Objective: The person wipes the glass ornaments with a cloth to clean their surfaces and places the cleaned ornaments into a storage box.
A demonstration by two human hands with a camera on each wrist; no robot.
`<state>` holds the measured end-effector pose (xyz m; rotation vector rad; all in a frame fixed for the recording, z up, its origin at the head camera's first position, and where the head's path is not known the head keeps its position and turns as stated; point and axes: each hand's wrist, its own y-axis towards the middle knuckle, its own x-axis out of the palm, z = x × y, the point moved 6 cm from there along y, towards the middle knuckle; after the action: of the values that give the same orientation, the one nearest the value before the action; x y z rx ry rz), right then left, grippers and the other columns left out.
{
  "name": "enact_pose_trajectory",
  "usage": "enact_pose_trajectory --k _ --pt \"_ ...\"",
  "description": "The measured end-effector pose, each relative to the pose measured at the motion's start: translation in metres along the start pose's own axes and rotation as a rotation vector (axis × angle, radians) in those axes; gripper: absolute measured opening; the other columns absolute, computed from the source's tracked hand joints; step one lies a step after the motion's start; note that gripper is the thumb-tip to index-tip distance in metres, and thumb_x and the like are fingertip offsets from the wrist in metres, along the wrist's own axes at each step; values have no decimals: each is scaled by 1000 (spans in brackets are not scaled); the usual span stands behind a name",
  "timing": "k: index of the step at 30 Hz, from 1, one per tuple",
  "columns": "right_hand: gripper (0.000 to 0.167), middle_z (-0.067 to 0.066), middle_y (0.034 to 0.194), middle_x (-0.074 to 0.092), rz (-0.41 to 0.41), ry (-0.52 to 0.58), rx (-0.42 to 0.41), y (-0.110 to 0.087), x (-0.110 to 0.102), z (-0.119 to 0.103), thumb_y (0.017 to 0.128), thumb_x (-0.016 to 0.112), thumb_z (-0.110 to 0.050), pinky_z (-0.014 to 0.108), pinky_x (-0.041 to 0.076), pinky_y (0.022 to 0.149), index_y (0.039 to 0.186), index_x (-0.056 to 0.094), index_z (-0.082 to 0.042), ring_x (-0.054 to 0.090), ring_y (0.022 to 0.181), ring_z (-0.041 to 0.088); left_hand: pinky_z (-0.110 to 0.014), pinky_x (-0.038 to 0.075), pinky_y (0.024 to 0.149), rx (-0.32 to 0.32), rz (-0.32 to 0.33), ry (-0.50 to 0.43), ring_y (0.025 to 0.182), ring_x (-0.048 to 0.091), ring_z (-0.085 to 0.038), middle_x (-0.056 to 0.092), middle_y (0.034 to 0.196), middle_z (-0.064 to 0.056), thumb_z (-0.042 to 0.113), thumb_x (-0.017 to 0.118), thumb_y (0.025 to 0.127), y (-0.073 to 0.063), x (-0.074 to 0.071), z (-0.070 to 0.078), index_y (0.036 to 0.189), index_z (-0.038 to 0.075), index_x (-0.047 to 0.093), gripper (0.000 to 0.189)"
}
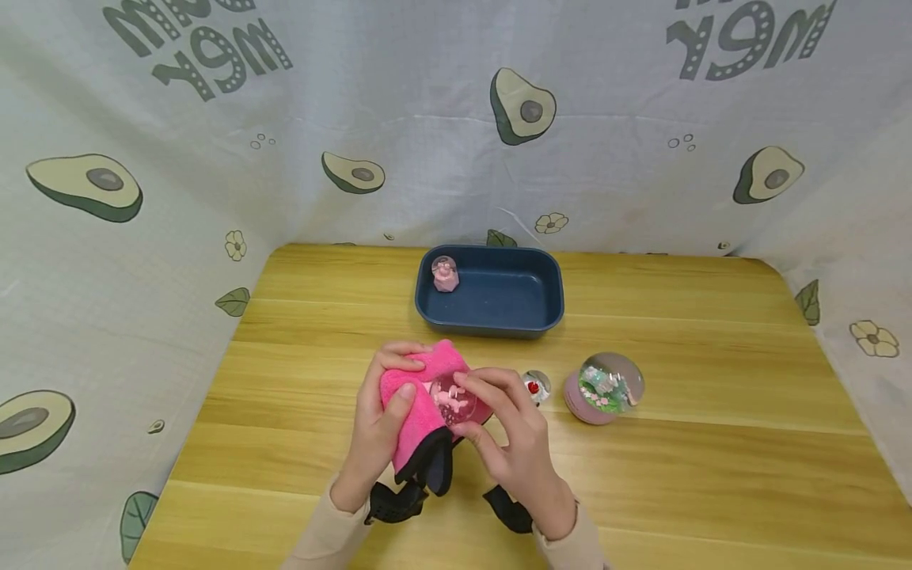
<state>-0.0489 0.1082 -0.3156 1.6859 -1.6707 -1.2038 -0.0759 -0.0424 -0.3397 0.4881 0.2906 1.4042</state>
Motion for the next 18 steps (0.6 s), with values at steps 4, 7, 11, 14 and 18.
enact_pose_trajectory --k 4,7,11,14,18 --pt "49 25 94 58 64 58 31 -4 -1 4 89 66 -29 18 47 84 103 60 17 57 93 18 -40 53 84 78 -26 82 110 54 -31 53 119 -16 24 52 91 0 3 3 105 1 50 27" --pt "51 23 90 58 97 97 120 -10 0 9 88 67 -28 17 49 81 100 57 20 58 90 15 -39 53 85 165 -64 174 110 55 -29 53 118 -15 27 51 94 0 6 7 105 2 49 27" --pt "48 14 88 59 88 86 288 -16 1 14 89 65 -32 15 51 74 98 57 15 60 82 9 -38 51 88 243 -100 247 109 56 -28 54 117 -15 32 49 96 -2 9 8 104 3 49 30" --pt "48 9 88 60 69 57 366 -17 1 15 88 66 -36 15 51 70 96 57 11 60 77 6 -39 52 86 224 -89 207 108 56 -29 55 116 -16 30 51 94 -2 8 6 103 2 50 29" --pt "55 13 95 60 52 58 338 -13 2 14 85 67 -39 16 51 75 101 56 12 60 85 9 -41 53 83 130 -42 95 108 56 -31 55 116 -17 23 53 90 -1 4 1 102 2 51 25"
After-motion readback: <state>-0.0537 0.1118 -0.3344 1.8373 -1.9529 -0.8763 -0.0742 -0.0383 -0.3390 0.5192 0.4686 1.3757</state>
